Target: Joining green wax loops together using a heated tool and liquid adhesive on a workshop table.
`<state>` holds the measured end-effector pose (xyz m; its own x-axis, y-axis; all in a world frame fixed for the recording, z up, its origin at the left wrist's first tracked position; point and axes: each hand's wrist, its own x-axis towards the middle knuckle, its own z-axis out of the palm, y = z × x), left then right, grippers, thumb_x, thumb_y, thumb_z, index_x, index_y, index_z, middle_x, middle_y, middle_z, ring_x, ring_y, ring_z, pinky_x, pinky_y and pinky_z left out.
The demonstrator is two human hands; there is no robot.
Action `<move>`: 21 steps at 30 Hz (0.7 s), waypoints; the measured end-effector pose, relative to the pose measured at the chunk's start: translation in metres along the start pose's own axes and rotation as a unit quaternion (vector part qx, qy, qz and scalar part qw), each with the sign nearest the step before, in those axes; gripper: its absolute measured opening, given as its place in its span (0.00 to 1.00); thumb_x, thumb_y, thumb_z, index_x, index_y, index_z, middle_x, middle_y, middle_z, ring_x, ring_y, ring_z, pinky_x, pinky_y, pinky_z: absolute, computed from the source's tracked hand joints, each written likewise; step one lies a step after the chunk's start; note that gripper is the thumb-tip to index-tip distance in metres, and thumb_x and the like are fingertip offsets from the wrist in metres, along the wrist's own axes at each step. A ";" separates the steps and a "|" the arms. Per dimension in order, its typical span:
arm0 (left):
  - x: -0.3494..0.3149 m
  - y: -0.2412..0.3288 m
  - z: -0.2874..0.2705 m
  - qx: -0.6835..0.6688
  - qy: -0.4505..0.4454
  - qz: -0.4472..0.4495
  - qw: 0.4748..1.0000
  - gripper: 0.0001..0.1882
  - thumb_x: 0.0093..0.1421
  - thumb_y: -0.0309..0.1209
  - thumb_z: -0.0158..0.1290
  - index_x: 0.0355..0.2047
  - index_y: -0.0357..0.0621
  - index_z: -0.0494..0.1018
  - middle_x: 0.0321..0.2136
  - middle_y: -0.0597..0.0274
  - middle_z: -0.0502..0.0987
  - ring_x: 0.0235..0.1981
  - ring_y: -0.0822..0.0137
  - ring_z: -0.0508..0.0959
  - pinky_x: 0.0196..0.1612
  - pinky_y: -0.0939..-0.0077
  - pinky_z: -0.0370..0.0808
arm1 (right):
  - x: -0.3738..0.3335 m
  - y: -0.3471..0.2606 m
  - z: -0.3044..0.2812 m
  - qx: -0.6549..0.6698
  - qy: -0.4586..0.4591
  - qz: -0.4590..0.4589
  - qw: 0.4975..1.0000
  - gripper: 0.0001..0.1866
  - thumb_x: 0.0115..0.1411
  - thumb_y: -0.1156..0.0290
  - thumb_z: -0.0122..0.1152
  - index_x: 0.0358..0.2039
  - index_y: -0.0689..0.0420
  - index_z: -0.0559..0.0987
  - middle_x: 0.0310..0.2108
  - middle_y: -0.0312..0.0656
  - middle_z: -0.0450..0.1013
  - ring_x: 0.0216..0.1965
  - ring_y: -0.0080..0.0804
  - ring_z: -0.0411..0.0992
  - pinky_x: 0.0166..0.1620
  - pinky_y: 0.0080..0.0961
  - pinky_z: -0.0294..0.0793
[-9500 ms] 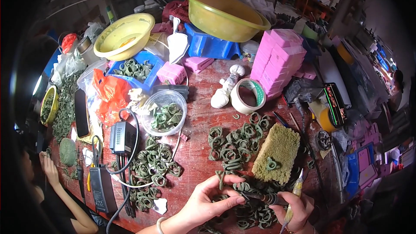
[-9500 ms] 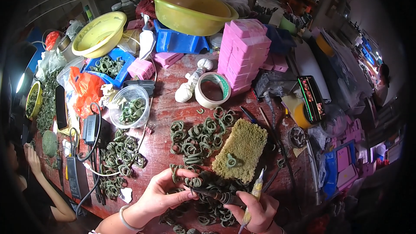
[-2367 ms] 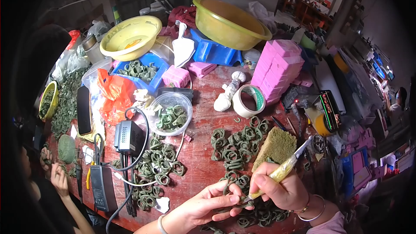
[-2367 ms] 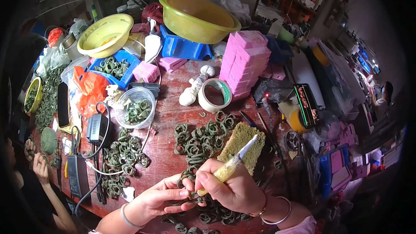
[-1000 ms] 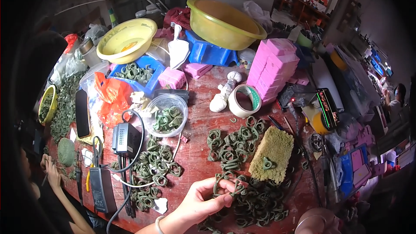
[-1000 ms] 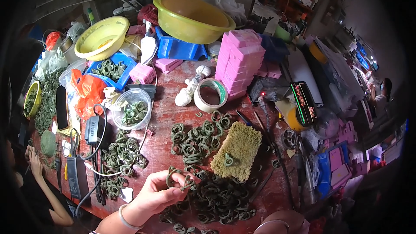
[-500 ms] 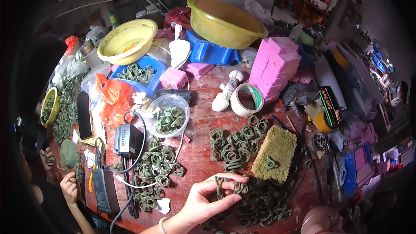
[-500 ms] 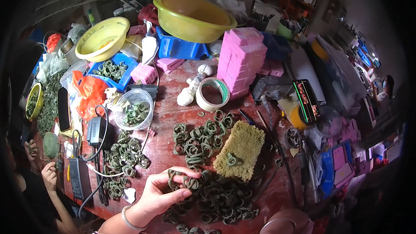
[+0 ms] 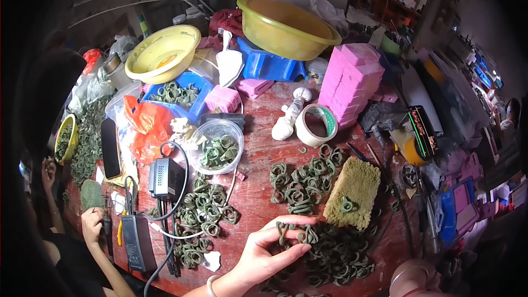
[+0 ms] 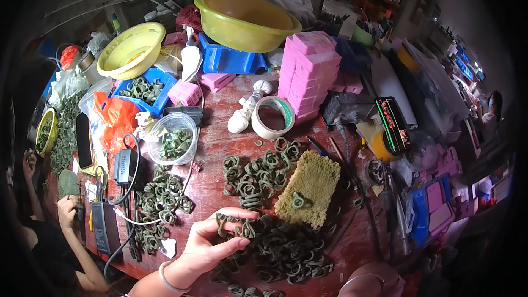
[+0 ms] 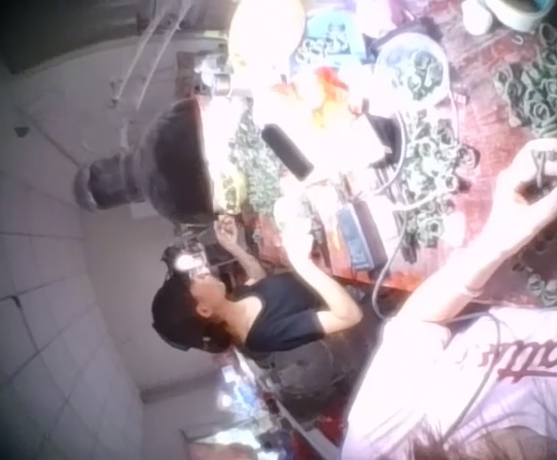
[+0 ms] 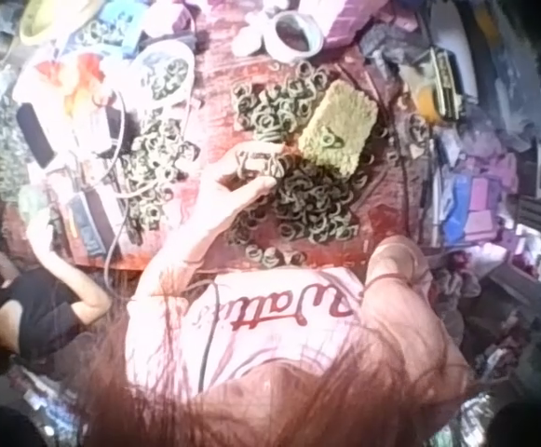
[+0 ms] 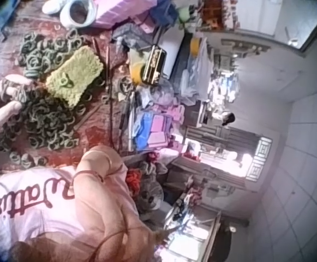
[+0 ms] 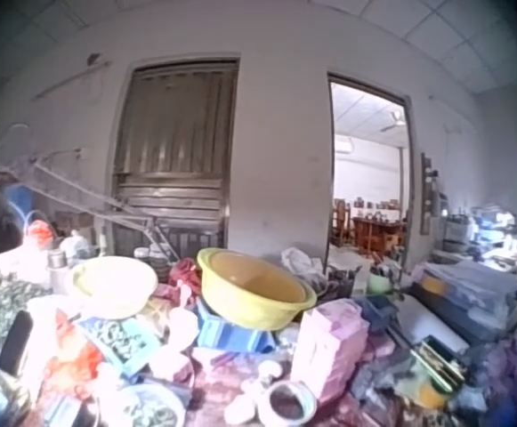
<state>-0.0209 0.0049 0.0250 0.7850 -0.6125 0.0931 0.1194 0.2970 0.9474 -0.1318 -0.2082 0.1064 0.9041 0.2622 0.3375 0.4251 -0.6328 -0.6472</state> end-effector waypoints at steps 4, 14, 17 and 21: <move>0.001 0.004 0.005 -0.034 0.023 -0.032 0.999 0.10 0.54 0.17 0.58 0.38 0.38 0.77 0.51 0.53 0.72 0.50 0.66 0.71 0.51 0.73 0.70 | 0.001 0.001 0.001 -0.056 -0.013 0.005 0.998 0.28 0.62 0.46 0.51 0.37 0.63 0.78 0.24 0.40 0.71 0.26 0.30 0.69 0.34 0.26 0.69; 0.005 0.009 0.009 0.007 -0.028 0.001 1.000 0.13 0.55 0.15 0.55 0.41 0.37 0.77 0.53 0.53 0.69 0.47 0.72 0.74 0.48 0.78 0.73 | 0.021 0.011 0.013 0.209 0.076 0.043 0.974 0.22 0.67 0.55 0.45 0.38 0.63 0.76 0.28 0.43 0.71 0.25 0.27 0.68 0.31 0.22 0.69; 0.002 0.003 0.001 0.015 -0.019 0.030 0.999 0.12 0.55 0.15 0.56 0.41 0.36 0.76 0.53 0.53 0.70 0.47 0.71 0.74 0.48 0.78 0.73 | 0.031 0.021 0.028 0.280 0.063 0.068 0.956 0.25 0.67 0.53 0.45 0.40 0.68 0.75 0.28 0.42 0.70 0.22 0.22 0.67 0.28 0.16 0.69; 0.004 0.003 0.006 0.006 0.003 0.022 1.000 0.05 0.53 0.20 0.59 0.31 0.36 0.75 0.49 0.50 0.73 0.44 0.64 0.76 0.44 0.73 0.74 | 0.031 0.032 0.028 0.381 0.157 0.203 0.888 0.13 0.68 0.68 0.48 0.45 0.63 0.75 0.28 0.39 0.74 0.24 0.14 0.68 0.29 0.11 0.69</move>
<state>-0.0210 -0.0010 0.0297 0.7930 -0.5943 0.1337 0.0764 0.3149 0.9461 -0.0891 -0.2001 0.0768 0.9839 -0.1663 0.0659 0.0801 0.0801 -0.9936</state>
